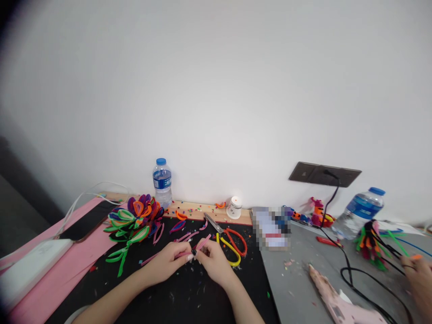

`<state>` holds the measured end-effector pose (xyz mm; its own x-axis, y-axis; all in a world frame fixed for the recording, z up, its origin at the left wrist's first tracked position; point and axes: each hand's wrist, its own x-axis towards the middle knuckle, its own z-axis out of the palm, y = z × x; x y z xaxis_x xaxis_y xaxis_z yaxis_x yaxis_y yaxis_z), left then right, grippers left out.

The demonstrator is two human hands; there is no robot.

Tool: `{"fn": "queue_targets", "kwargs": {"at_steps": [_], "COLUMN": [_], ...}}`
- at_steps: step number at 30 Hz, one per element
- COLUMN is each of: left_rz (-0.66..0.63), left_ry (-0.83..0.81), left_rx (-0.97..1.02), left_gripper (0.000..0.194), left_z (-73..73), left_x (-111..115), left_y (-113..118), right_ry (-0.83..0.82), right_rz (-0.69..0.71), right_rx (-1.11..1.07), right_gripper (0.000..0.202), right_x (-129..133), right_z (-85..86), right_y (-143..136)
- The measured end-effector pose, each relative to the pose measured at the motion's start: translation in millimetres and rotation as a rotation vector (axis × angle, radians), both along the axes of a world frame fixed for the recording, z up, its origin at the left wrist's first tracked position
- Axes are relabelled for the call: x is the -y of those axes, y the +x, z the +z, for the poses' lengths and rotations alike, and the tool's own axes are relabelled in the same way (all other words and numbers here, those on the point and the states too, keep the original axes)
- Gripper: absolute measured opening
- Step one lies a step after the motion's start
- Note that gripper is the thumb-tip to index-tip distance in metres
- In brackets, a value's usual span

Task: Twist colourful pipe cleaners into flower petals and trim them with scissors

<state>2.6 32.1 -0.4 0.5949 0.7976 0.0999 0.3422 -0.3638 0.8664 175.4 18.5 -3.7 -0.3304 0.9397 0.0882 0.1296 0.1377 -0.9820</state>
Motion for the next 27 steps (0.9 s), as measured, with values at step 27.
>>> {"fn": "queue_targets", "kwargs": {"at_steps": [27], "left_rz": [0.087], "left_ry": [0.109], "left_rx": [0.049], "left_gripper": [0.016], "left_z": [1.0], "left_x": [-1.5], "left_y": [2.3], "right_ry": [0.02], "right_rz": [-0.193], "right_rx": [0.055], "right_gripper": [0.018], "right_x": [-4.3], "right_z": [-5.4], "right_y": [1.8]}}
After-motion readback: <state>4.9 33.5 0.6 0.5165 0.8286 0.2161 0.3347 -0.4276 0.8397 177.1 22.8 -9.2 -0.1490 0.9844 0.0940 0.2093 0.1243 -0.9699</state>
